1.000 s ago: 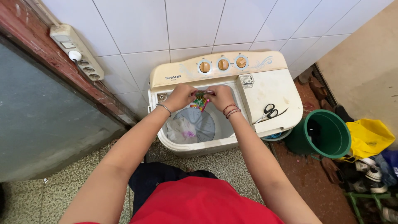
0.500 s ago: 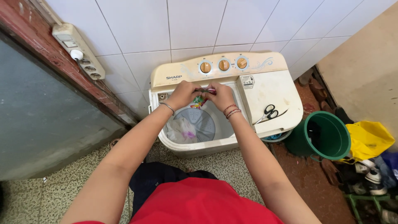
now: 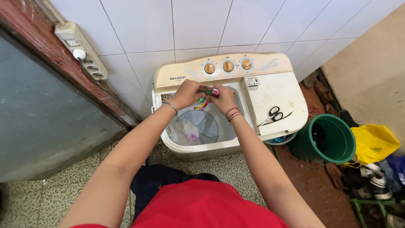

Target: Adding detergent and filling a washing machine with water using a scoop.

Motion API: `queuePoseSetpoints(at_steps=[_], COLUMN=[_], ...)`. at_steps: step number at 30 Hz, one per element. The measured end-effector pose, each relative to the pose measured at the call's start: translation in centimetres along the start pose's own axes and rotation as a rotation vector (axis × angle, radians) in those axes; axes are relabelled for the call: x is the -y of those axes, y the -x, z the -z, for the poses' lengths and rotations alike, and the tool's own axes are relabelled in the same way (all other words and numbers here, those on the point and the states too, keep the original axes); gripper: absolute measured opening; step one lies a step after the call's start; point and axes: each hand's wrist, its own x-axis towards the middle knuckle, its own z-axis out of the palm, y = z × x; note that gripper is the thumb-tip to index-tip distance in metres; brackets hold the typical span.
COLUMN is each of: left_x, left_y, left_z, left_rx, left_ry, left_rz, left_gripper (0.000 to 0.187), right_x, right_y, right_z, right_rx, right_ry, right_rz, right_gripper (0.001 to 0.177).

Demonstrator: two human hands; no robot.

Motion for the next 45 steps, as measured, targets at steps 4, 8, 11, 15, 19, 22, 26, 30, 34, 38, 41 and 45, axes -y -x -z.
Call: queuePoseSetpoints(at_steps=[4,8,11,15,19,22,26,30,34,38,41,45], left_x=[-0.7,-1.7,-1.6,-1.4,-0.9,-0.8,-0.6,-0.2,-0.3,-0.2,-0.5,-0.3], left_y=[-0.1,0.0,-0.1,-0.1,-0.1,-0.2,-0.3,-0.1,-0.1,-0.3,-0.4,-0.4], left_z=[0.3,0.2,-0.4,-0.9,-0.8,-0.7,-0.6,-1.0,-1.4,-1.7,-1.3,-0.3], left_rx=[0.015,-0.028,-0.092,-0.091,-0.078,-0.063,-0.030,-0.037,-0.064,-0.087,-0.080,-0.026], left_ry=[-0.007,0.039,0.040,0.015,0.053,0.059,-0.003,0.009,0.029,0.051,0.014,0.030], left_rz=[0.043,0.071,0.084,0.097,0.105,0.092,0.083,0.076,0.090,0.106,0.086,0.105], left_gripper=[0.027,0.024,0.023,0.026,0.027,0.030,0.036,0.040,0.037,0.035,0.038,0.035], right_x=[-0.1,-0.4,0.5,0.3,0.3,0.2,-0.2,-0.6,0.1,-0.3,-0.2,-0.3], right_y=[-0.1,-0.1,0.0,0.1,0.0,0.1,0.3,0.2,0.3,0.2,0.2,-0.1], right_z=[-0.2,-0.5,0.0,0.0,0.2,0.1,-0.7,-1.0,-0.8,-1.4,-1.1,-0.5], right_rx=[-0.004,-0.040,-0.075,-0.076,-0.051,-0.016,0.013,-0.004,-0.034,-0.083,-0.073,-0.033], right_ry=[0.063,0.070,0.014,0.023,0.025,0.020,0.005,0.052,0.045,0.023,0.080,0.099], right_rz=[-0.008,0.016,0.004,-0.035,0.001,-0.013,-0.093,-0.073,-0.074,-0.099,-0.072,-0.103], right_gripper=[0.032,0.031,0.035,0.037,0.032,0.028,0.024,0.026,0.036,0.035,0.042,0.038])
